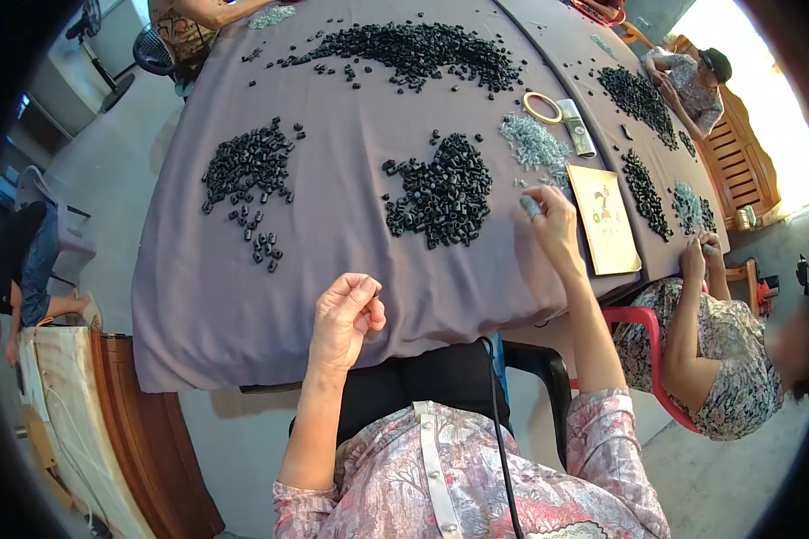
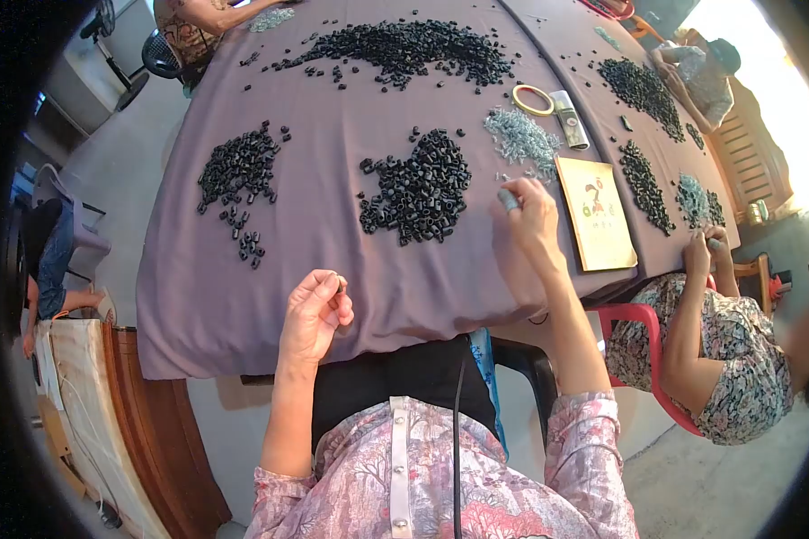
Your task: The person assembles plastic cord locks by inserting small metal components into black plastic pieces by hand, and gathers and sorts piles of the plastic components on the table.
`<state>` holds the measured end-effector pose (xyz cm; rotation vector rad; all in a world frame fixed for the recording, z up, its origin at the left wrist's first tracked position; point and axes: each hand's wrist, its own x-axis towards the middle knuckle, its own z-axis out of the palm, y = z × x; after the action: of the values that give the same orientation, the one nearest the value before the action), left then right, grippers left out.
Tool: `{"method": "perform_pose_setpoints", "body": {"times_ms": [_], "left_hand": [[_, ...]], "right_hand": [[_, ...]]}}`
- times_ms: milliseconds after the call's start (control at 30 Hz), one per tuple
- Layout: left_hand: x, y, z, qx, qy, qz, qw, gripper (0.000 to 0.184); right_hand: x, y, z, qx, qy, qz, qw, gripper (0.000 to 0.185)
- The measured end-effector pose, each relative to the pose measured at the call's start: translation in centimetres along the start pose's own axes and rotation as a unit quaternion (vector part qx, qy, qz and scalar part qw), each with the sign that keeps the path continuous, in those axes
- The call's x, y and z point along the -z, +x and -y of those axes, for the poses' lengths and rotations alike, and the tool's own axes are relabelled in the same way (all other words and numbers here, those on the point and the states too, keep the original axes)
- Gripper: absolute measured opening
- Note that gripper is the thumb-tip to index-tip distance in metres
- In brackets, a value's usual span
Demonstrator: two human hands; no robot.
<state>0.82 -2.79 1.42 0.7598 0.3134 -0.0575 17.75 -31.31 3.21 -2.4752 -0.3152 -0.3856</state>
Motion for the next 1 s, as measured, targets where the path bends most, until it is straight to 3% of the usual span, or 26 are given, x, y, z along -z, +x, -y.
{"method": "perform_pose_setpoints", "body": {"times_ms": [133,333,567,700,767,833,900,1000], "left_hand": [[0.5,0.0,0.1,0.011,0.014,0.020,1.000,0.011],[0.4,-0.1,0.1,0.012,0.027,0.017,0.999,0.011],[0.6,-0.1,0.4,0.011,0.035,0.018,0.999,0.013],[0.8,-0.7,-1.0,-0.043,0.109,-0.023,0.993,0.014],[1.6,-1.6,-2.3,-0.093,0.200,-0.058,0.974,0.014],[3.0,-3.5,-3.6,-0.096,0.187,-0.067,0.975,0.014],[4.6,-6.5,-5.2,-0.076,0.183,-0.085,0.977,0.013],[7.9,-11.9,-7.1,-0.005,0.297,-0.124,0.947,0.010]], "right_hand": [[-1.2,2.9,-1.5,0.006,-0.113,0.013,0.993,0.019],[-2.7,4.2,-1.6,0.000,-0.160,0.018,0.987,0.023],[-3.3,3.2,-1.5,0.114,-0.217,-0.005,0.969,0.013],[-3.7,0.7,1.5,0.019,-0.057,-0.011,0.998,0.020],[-3.8,-0.3,2.5,0.012,-0.033,0.005,0.999,0.020],[-4.1,-1.1,2.6,0.051,0.008,0.001,0.999,0.015],[-4.5,-1.6,2.3,0.071,0.024,-0.010,0.997,0.009],[-4.5,-2.2,2.8,0.063,0.030,0.001,0.998,0.014]]}}
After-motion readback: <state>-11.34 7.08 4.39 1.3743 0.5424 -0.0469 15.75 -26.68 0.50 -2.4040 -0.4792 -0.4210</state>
